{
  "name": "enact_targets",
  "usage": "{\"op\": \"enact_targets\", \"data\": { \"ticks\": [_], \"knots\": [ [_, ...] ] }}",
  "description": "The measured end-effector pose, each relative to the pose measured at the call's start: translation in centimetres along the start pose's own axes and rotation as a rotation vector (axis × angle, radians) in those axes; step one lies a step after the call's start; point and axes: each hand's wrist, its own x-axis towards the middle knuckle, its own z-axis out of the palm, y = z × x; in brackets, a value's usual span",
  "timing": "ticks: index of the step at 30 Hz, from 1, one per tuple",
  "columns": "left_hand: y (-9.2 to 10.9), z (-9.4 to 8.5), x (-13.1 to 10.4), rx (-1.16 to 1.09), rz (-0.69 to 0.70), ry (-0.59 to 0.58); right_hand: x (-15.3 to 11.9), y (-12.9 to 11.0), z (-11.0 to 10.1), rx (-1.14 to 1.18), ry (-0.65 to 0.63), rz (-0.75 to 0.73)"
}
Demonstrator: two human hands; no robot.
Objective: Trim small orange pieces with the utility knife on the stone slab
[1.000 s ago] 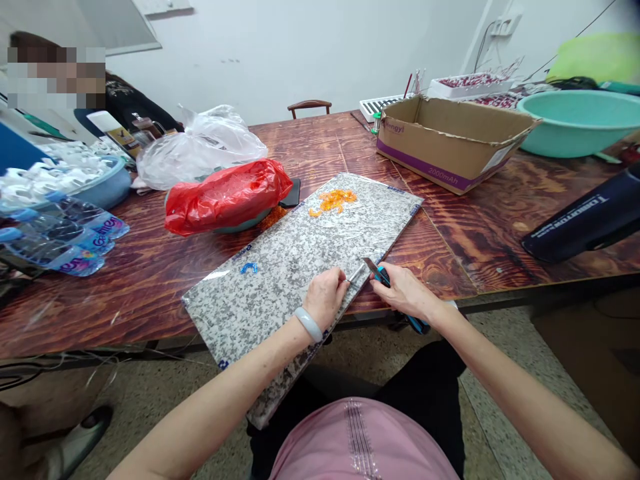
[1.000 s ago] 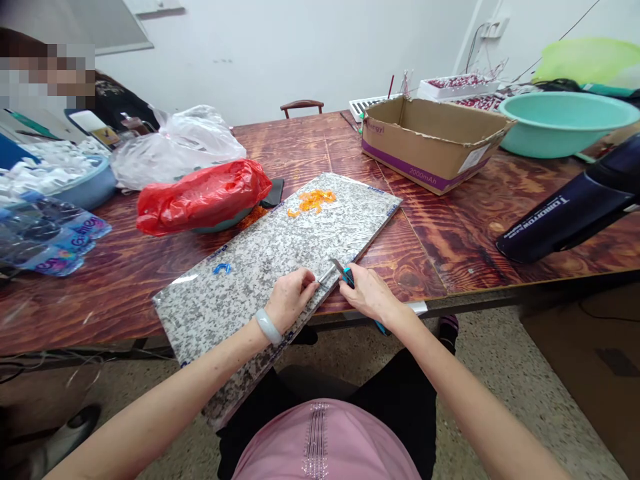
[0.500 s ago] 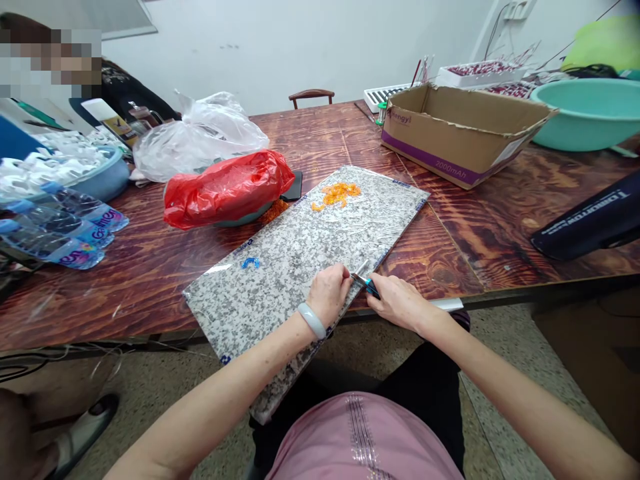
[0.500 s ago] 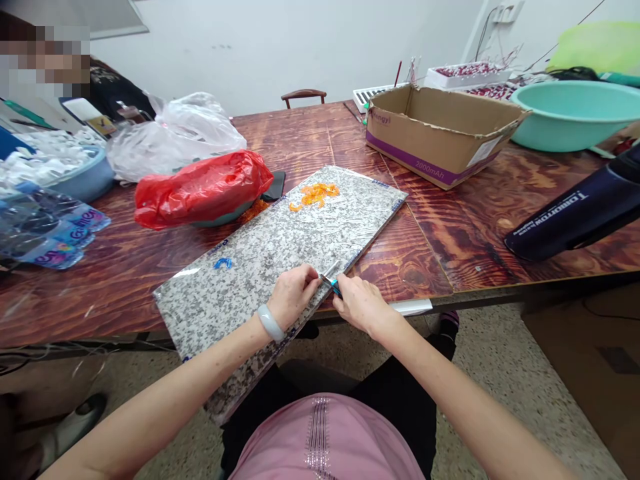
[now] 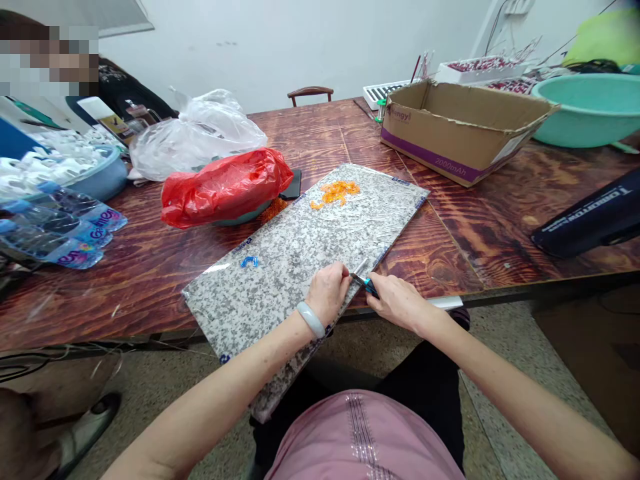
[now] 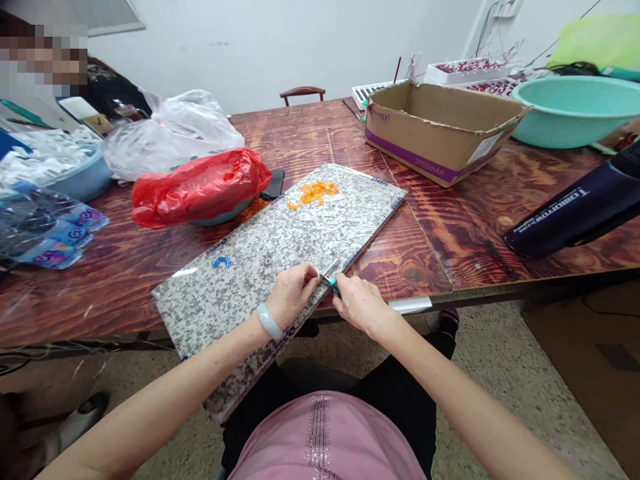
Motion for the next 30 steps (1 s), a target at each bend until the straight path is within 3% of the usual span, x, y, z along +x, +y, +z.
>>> {"op": "enact_targets", "data": {
  "ticks": [18,30],
  "knots": [
    [-0.7,-0.3,-0.2,-0.082,0.07,-0.034,0.1,-0.7,0.4,-0.043,-0.007,0.064],
    [-0.4,-0.5,-0.9,0.072,0.098,-0.054,0.1,-0.9,0.8,-0.042,0.005,0.071]
  ]
}}
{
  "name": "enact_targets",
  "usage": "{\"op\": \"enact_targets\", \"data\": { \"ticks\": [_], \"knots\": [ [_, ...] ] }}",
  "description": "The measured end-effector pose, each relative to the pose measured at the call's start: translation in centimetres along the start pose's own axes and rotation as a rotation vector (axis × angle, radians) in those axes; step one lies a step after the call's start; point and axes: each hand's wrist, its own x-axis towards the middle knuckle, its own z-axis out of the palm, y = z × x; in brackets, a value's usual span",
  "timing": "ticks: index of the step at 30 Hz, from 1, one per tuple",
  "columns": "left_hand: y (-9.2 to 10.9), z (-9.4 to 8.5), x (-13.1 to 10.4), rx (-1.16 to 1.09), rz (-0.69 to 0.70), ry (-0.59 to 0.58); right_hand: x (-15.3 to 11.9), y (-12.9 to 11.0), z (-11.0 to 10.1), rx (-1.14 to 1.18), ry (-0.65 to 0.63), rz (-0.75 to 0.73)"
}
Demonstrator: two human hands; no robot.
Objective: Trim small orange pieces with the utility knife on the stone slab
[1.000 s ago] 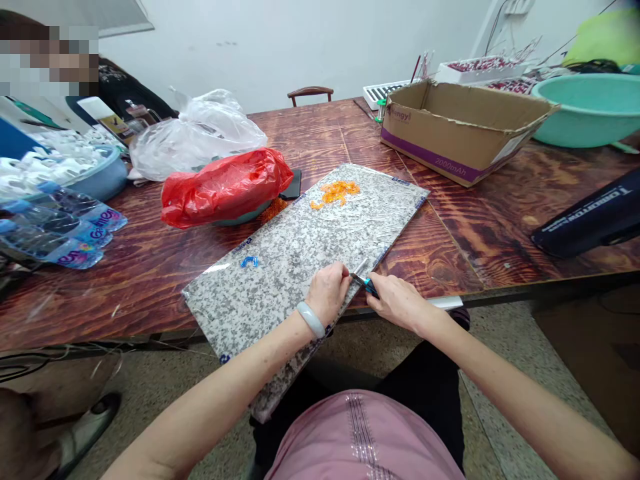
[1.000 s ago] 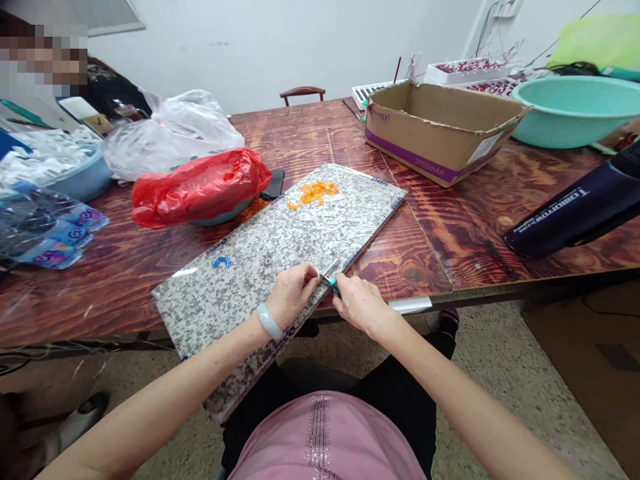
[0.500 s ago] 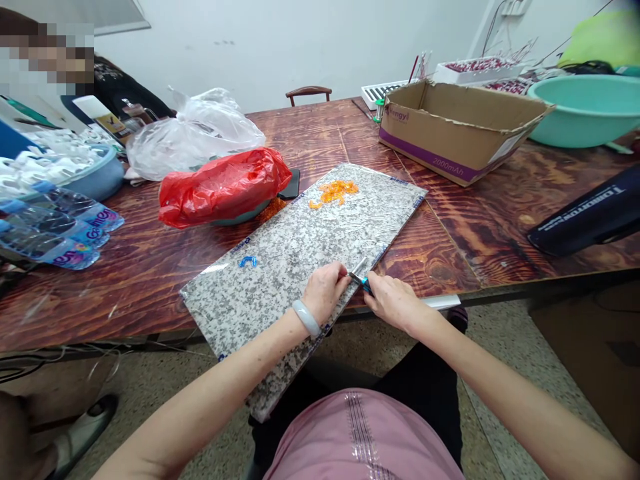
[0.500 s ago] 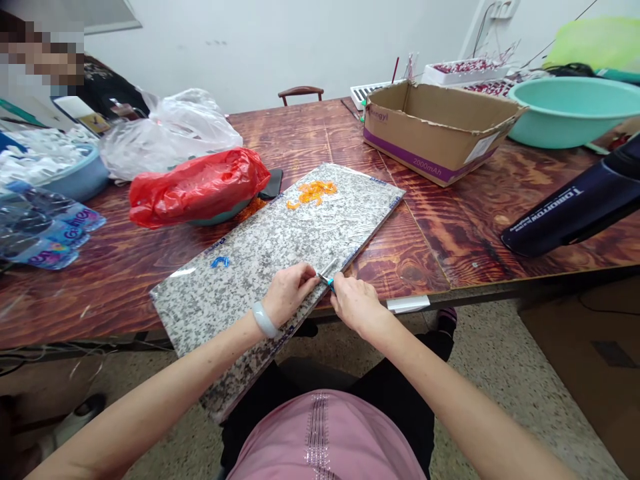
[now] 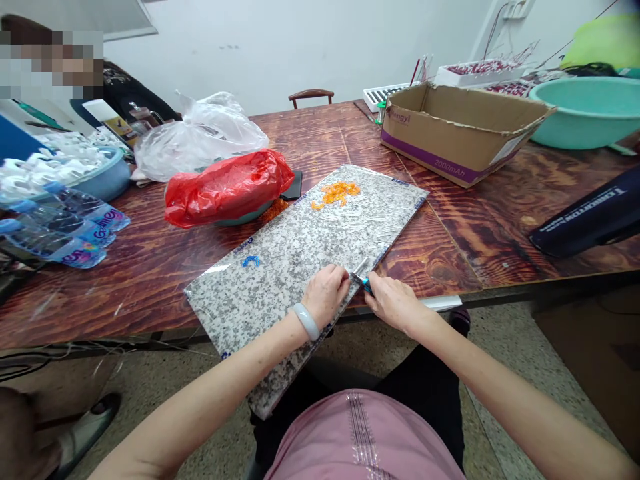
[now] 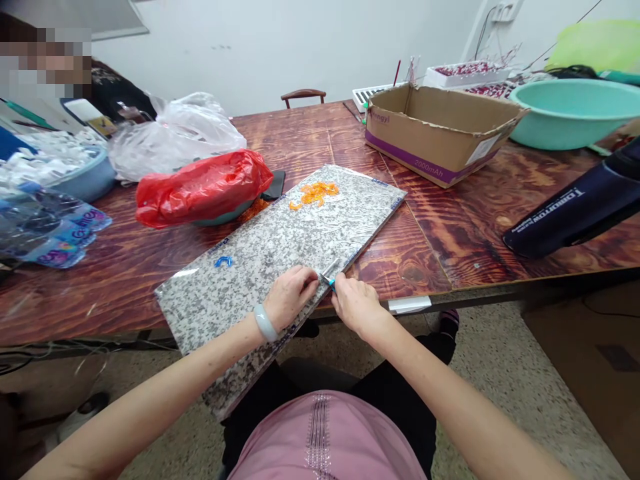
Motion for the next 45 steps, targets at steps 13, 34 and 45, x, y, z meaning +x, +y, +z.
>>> {"op": "enact_targets", "data": {
  "ticks": [13,34,45],
  "knots": [
    [-0.1,0.0,0.7,-0.064,-0.021,0.013,0.0,0.5,-0.6,0.056,0.002,-0.031],
    [-0.1,0.0,0.8,-0.054,-0.028,-0.003,-0.5,0.2,-1.0,0.041,-0.03,-0.021],
    [-0.4,-0.1,0.5,-0.028,0.0,-0.032,-0.4,-0.6,-0.5,0.018,-0.022,0.035]
  ]
}}
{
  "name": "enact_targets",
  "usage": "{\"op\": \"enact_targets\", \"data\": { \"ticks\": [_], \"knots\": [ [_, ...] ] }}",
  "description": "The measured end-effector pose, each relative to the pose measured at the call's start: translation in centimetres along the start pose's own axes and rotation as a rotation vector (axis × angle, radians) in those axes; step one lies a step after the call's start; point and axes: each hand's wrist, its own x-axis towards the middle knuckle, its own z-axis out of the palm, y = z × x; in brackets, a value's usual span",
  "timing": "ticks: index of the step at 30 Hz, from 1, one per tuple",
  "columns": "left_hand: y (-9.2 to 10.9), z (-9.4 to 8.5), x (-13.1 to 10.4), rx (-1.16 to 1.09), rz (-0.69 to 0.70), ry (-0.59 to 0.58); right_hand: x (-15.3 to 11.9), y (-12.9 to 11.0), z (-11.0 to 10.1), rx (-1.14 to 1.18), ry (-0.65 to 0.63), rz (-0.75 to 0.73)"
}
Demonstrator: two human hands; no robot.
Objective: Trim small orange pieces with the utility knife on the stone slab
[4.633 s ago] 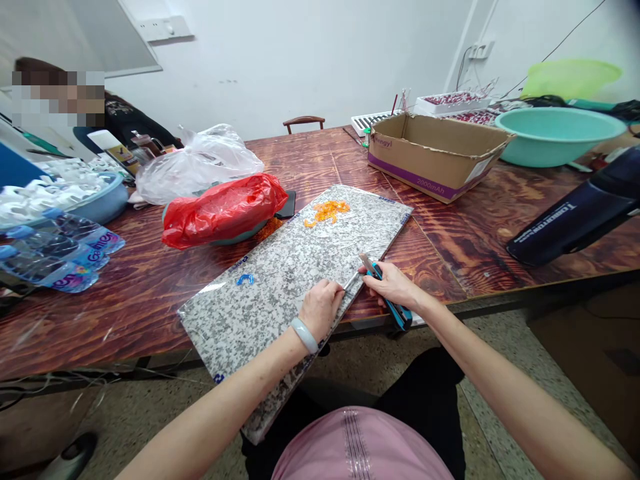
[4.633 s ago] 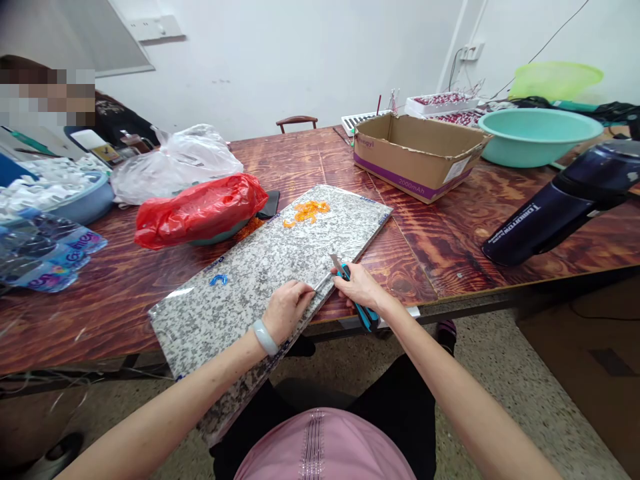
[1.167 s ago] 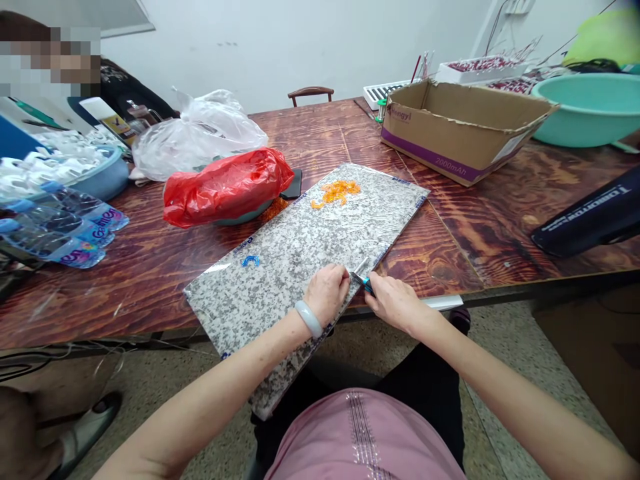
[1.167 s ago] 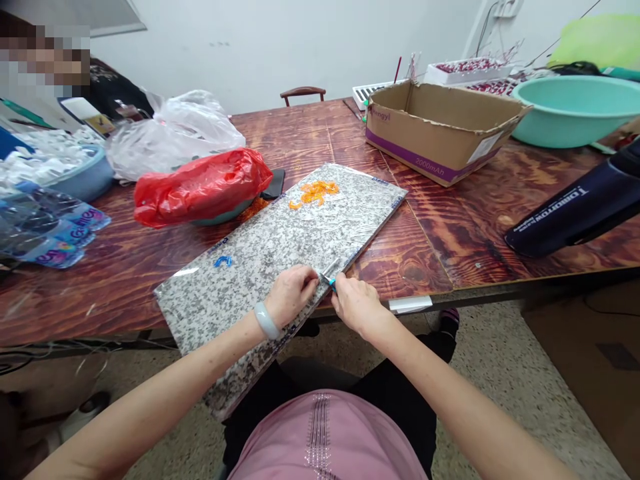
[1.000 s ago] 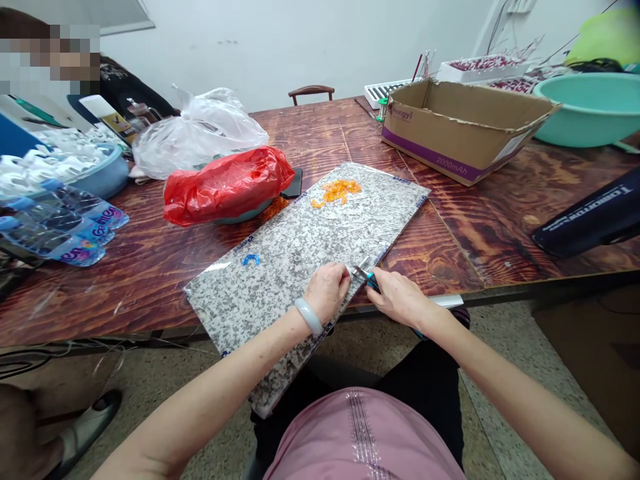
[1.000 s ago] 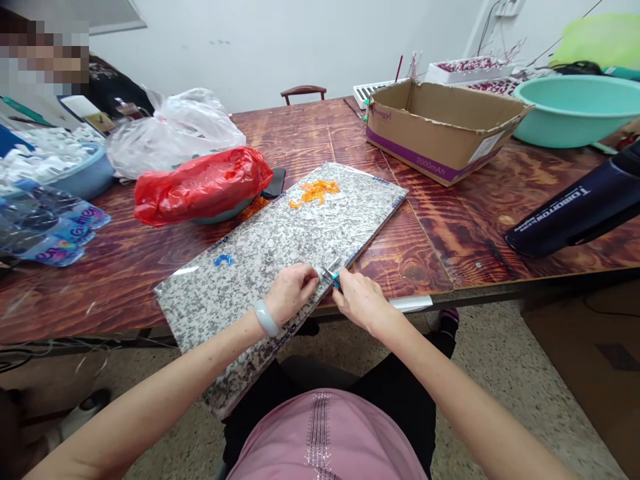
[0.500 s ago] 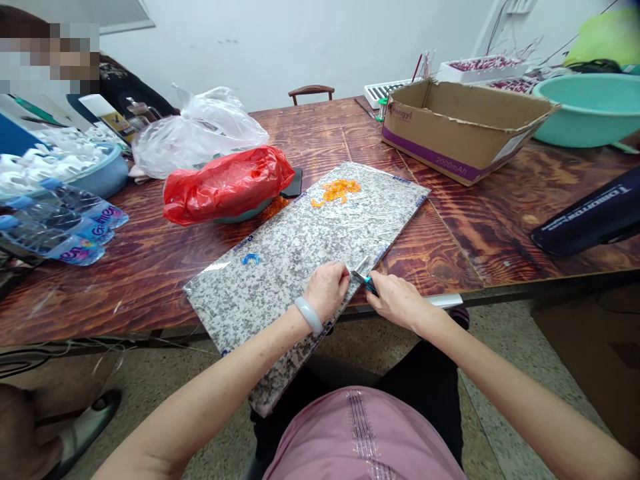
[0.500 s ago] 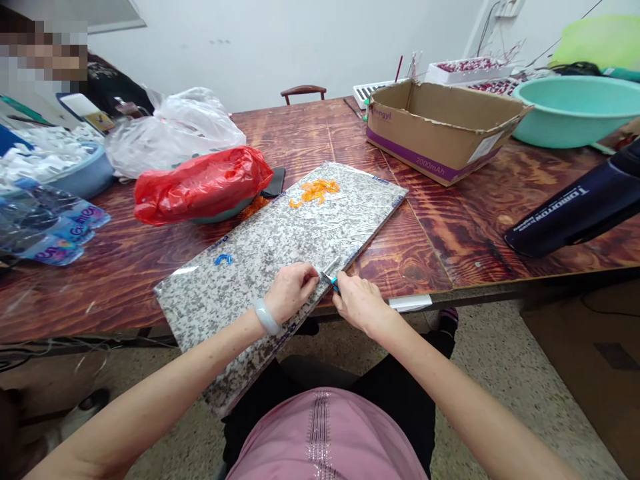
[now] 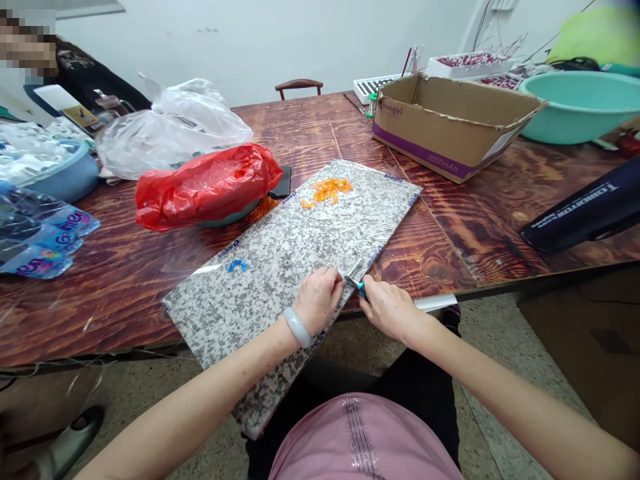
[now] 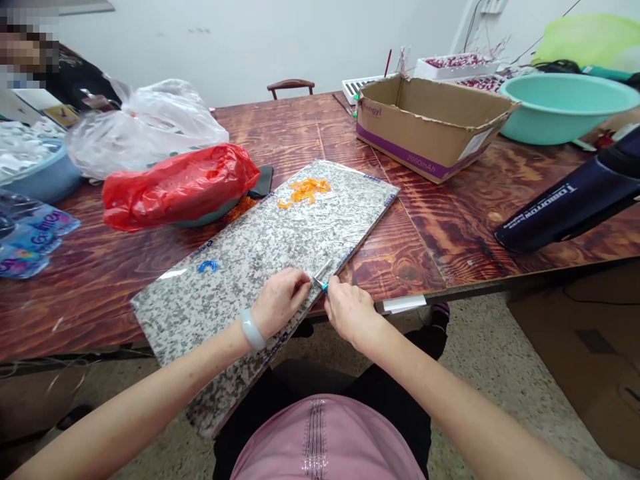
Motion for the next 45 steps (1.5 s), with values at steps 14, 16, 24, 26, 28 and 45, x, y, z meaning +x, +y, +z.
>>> {"op": "enact_targets", "data": {
  "ticks": [14,16,24,26,28,45],
  "knots": [
    [0.2,-0.8,0.5,0.113,0.003,-0.153,1.6,-1.9,-0.6,-0.025,-0.084,0.134],
    [0.4,-0.5,0.4,0.133,0.017,-0.134,1.4,-1.9,-0.7,-0.011,-0.073,0.127],
    [-2.3,-0.9,0.8,0.195,-0.123,0.036,-1.3,-0.6,0.1,-0.001,-0.03,0.083],
    [-2.7,-0.9,0.6,0.13,-0.067,0.036,-1.6,-0.1,0.5,-0.006,-0.007,0.062],
    [-2.3,-0.7,0.2,0.065,0.008,0.017,-1.7,0.2,0.7,-0.001,0.0,0.056],
    [0.5,0.1,-0.5,-0.003,0.011,0.094,1.1,4.5,-0.7,0.222,0.272,-0.084]
  ]
}}
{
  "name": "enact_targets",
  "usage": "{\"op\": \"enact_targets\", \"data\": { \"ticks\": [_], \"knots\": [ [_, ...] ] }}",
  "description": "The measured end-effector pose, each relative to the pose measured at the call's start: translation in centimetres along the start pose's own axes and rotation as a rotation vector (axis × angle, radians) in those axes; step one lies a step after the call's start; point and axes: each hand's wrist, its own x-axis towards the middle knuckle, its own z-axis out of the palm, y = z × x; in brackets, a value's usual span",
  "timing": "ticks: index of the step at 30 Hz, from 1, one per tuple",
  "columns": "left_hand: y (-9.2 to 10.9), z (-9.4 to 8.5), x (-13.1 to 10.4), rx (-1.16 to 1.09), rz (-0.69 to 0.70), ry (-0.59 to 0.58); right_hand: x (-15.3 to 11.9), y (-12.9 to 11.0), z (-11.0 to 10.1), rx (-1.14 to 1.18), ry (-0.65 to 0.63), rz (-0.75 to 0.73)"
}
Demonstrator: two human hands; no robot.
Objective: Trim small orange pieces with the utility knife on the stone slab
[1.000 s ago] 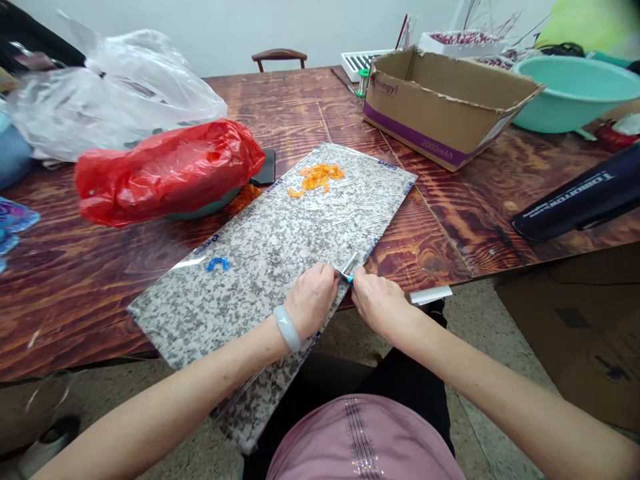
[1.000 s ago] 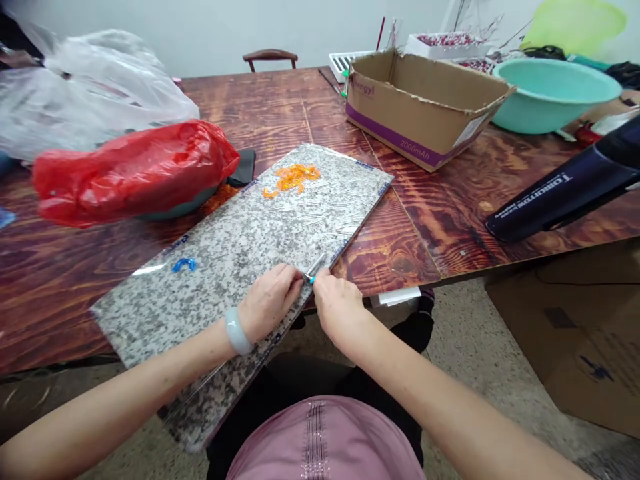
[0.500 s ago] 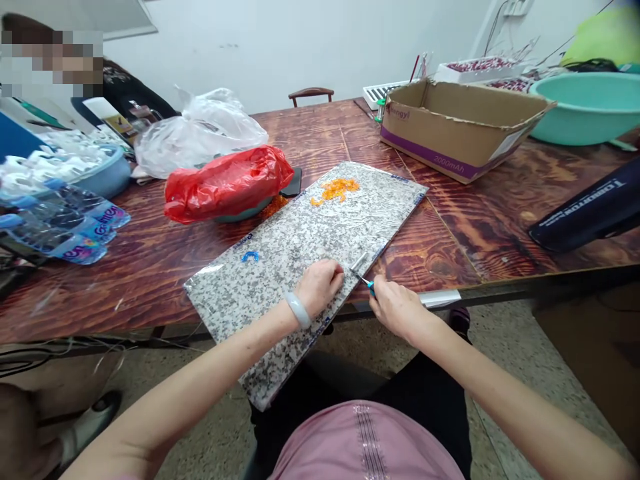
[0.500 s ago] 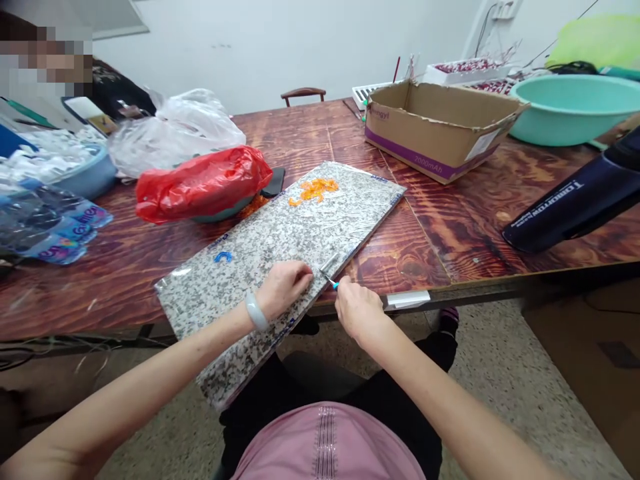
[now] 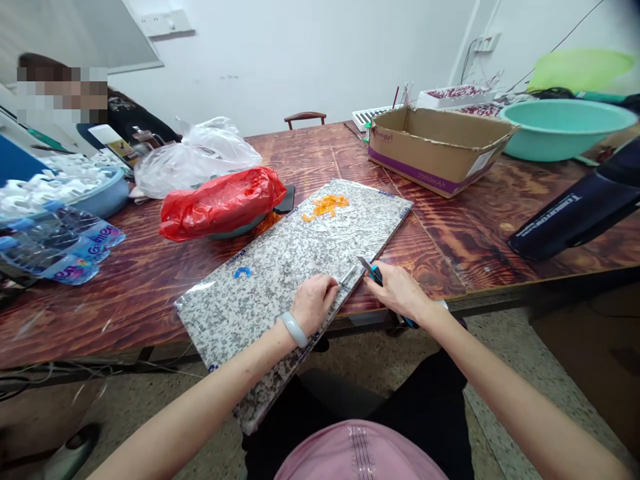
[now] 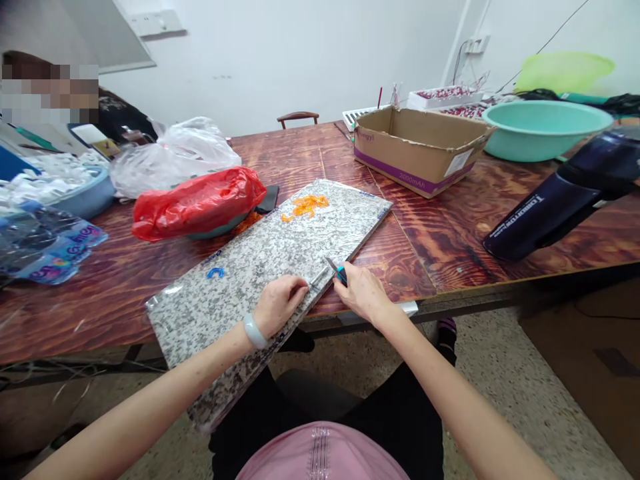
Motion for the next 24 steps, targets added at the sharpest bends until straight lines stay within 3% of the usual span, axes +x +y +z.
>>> {"op": "enact_targets", "data": {
  "ticks": [6,14,24],
  "knots": [
    [-0.2,-0.1,0.0,-0.049,-0.004,0.003,3.5,0.0,-0.6,-0.073,-0.02,-0.155],
    [-0.5,0.1,0.2,-0.076,-0.023,0.013,5.2,0.5,-1.8,-0.252,-0.1,-0.298],
    [-0.8,-0.3,0.8,-0.139,0.006,-0.035,7.2,2.7,-3.1,-0.426,-0.132,-0.269]
  ]
}}
